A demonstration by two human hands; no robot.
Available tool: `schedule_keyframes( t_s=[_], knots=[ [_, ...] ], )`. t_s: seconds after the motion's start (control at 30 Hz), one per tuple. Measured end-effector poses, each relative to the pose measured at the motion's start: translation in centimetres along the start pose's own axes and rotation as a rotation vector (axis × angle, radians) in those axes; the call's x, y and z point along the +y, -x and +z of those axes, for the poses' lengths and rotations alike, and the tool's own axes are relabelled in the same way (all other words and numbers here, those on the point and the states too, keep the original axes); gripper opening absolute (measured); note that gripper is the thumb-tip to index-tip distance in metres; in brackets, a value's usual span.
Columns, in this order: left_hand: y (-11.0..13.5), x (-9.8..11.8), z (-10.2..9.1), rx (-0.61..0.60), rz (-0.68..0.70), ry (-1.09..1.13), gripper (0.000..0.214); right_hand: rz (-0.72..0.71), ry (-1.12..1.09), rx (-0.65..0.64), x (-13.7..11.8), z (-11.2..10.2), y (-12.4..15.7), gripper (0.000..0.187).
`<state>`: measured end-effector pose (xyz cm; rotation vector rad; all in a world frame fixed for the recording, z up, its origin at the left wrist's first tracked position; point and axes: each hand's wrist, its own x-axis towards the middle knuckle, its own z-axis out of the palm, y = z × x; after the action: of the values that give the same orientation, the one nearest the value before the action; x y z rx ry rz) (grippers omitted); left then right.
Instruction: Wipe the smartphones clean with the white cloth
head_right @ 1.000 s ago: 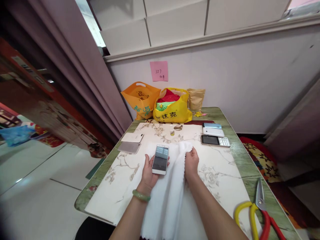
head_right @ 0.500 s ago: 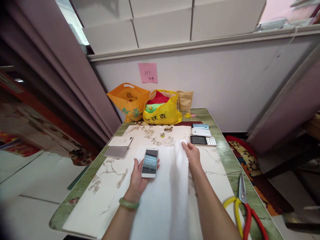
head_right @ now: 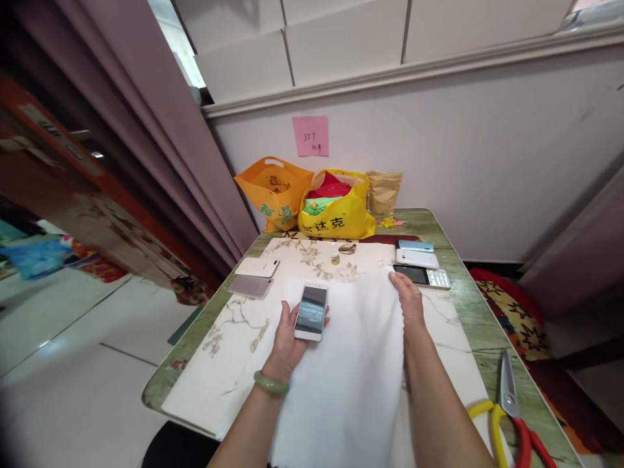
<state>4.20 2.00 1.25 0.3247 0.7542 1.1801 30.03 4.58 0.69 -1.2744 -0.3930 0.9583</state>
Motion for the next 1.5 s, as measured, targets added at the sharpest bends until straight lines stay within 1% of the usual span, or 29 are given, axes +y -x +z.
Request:
schedule_keyframes(
  t_s=[0.03, 0.1, 0.17, 0.23, 0.3, 0.33, 0.4, 0.43, 0.5, 0.53, 0.57, 0.6, 0.67, 0.7, 0.77, 0.83, 0.9, 0.97, 1.0, 1.03, 1.1, 1.13, 1.2, 1.27, 1.3, 1.37, 1.4, 1.43, 1.5],
  knots=[
    [0.2, 0.1, 0.0, -0.023, -0.018, -0.006, 0.061, -0.043, 0.051, 0.034, 0.1, 0.2, 0.1, 0.049],
    [0.4, 0.4, 0.0, -0.088, -0.059, -0.03, 0.065, -0.174, 0.159, 0.075, 0.4, 0.7, 0.4, 0.044],
    [0.5, 0.5, 0.0, -0.142, -0.096, -0.053, 0.069, -0.361, 0.286, 0.088, 0.6, 1.4, 1.1, 0.04],
    [0.5, 0.5, -0.1, -0.17, -0.116, -0.068, 0.07, -0.591, 0.47, 0.043, 0.7, 2.3, 2.7, 0.035],
    [0.4, 0.4, -0.2, -0.186, -0.126, -0.07, 0.069, -0.817, 0.683, -0.102, 0.9, 3.6, 5.0, 0.028],
    [0.3, 0.3, -0.2, -0.183, -0.126, -0.064, 0.067, -0.9, 0.775, -0.224, 1.1, 4.3, 6.3, 0.025],
    [0.3, 0.2, -0.3, -0.153, -0.118, -0.042, 0.061, -0.972, 0.877, -0.442, 1.8, 5.8, 9.2, 0.023],
    [0.3, 0.2, -0.4, -0.134, -0.117, -0.032, 0.059, -0.977, 0.908, -0.553, 2.2, 6.4, 10.5, 0.025],
    [0.3, 0.1, -0.6, -0.102, -0.145, -0.022, 0.057, -0.959, 0.902, -0.756, 2.8, 7.3, 12.3, 0.028],
    [0.4, 0.1, -0.7, -0.086, -0.162, -0.026, 0.055, -0.928, 0.869, -0.816, 2.8, 7.4, 12.8, 0.029],
    [0.4, 0.1, -0.8, -0.072, -0.166, -0.039, 0.05, -0.892, 0.825, -0.832, 2.6, 7.3, 12.9, 0.03],
    [0.4, 0.0, -1.0, -0.065, -0.154, -0.059, 0.042, -0.854, 0.782, -0.804, 2.2, 7.0, 12.7, 0.03],
    [0.4, -0.1, -1.1, -0.054, -0.097, -0.11, 0.029, -0.787, 0.744, -0.671, 1.0, 5.7, 11.8, 0.03],
    [0.4, -0.2, -1.2, -0.045, -0.073, -0.128, 0.03, -0.763, 0.772, -0.608, 0.2, 4.9, 11.4, 0.03],
    [0.2, -0.4, -1.2, -0.018, -0.068, -0.131, 0.035, -0.72, 0.907, -0.551, -0.9, 3.0, 10.9, 0.029],
    [0.0, -0.6, -1.3, 0.023, -0.083, -0.111, 0.035, -0.69, 1.089, -0.572, -1.3, 1.0, 11.1, 0.028],
    [-0.3, -0.8, -1.3, 0.047, -0.077, -0.099, 0.036, -0.665, 1.237, -0.629, -1.1, -0.7, 12.0, 0.033],
    [-0.5, -0.8, -1.5, 0.056, -0.073, -0.091, 0.036, -0.634, 1.328, -0.685, -0.7, -2.1, 13.1, 0.042],
    [-0.6, -0.9, -1.6, 0.055, -0.076, -0.085, 0.036, -0.614, 1.359, -0.712, -0.6, -2.7, 13.6, 0.041],
    [-0.7, -0.9, -1.7, 0.054, -0.082, -0.08, 0.037, -0.596, 1.381, -0.737, -0.7, -3.2, 14.0, 0.037],
    [-0.9, -0.9, -1.9, 0.058, -0.1, -0.081, 0.037, -0.581, 1.386, -0.792, -1.1, -4.1, 14.7, 0.023],
    [-1.0, -1.0, -2.0, 0.064, -0.105, -0.079, 0.037, -0.58, 1.363, -0.821, -1.5, -4.5, 15.0, 0.019],
    [-1.1, -1.0, -2.0, 0.072, -0.105, -0.062, 0.038, -0.57, 1.294, -0.871, -2.3, -5.5, 15.5, 0.017],
    [-1.1, -1.0, -2.0, 0.07, -0.096, -0.037, 0.04, -0.522, 1.242, -0.915, -2.8, -6.5, 16.0, 0.016],
    [-1.2, -1.0, -1.9, 0.068, -0.093, -0.027, 0.041, -0.489, 1.22, -0.921, -2.9, -7.0, 16.2, 0.02],
    [-1.2, -1.0, -1.8, 0.065, -0.093, -0.02, 0.043, -0.43, 1.175, -0.901, -2.9, -8.0, 16.5, 0.031],
    [-1.1, -0.9, -1.8, 0.065, -0.095, -0.017, 0.043, -0.405, 1.154, -0.881, -2.7, -8.3, 16.6, 0.034],
    [-1.1, -0.9, -1.8, 0.067, -0.099, -0.013, 0.043, -0.386, 1.14, -0.854, -2.5, -8.6, 16.6, 0.032],
    [-1.1, -0.9, -1.7, 0.073, -0.113, -0.013, 0.042, -0.381, 1.143, -0.764, -2.2, -8.9, 16.7, 0.023]
  ],
)
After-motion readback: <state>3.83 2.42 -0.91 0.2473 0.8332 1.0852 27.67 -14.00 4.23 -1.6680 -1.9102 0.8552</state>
